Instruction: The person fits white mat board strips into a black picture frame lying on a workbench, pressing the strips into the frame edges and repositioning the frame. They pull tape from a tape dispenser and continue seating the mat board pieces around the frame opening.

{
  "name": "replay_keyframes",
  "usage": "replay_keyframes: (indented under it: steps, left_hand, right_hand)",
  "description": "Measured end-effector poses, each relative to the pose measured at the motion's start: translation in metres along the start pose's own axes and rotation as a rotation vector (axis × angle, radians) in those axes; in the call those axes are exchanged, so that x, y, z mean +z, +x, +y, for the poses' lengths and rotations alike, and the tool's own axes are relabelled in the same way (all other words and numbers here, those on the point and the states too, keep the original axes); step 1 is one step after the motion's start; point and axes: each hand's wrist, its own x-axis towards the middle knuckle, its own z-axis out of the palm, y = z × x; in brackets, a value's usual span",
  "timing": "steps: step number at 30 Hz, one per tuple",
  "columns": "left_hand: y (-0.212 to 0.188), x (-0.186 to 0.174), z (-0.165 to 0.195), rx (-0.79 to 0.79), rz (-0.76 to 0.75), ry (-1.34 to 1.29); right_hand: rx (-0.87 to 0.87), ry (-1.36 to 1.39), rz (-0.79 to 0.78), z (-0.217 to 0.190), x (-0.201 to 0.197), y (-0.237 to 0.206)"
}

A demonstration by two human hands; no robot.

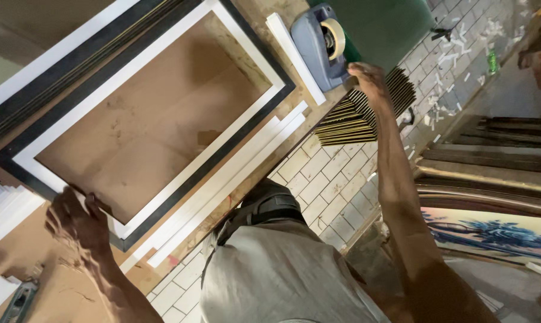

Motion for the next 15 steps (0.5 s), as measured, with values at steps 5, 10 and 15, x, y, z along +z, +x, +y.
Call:
replay_keyframes:
  steps: [5,10,15]
  left_hand:
    - [-0.05,0.004,0.019,-0.012,0.002,-0.011]
    - [-0.073,0.004,0.028,-0.047,-0.036,-0.086]
    - [-0.071,0.006,0.026,-0.021,-0.002,-0.128]
  right_hand:
    - [0.17,0.277,-0.298,0.024,-0.001,0.039]
    - [0.218,0.338,-0.335,0.027,-0.006,0.06]
    - [0.184,0.457,-0.319,0.031,-0.013,0.055]
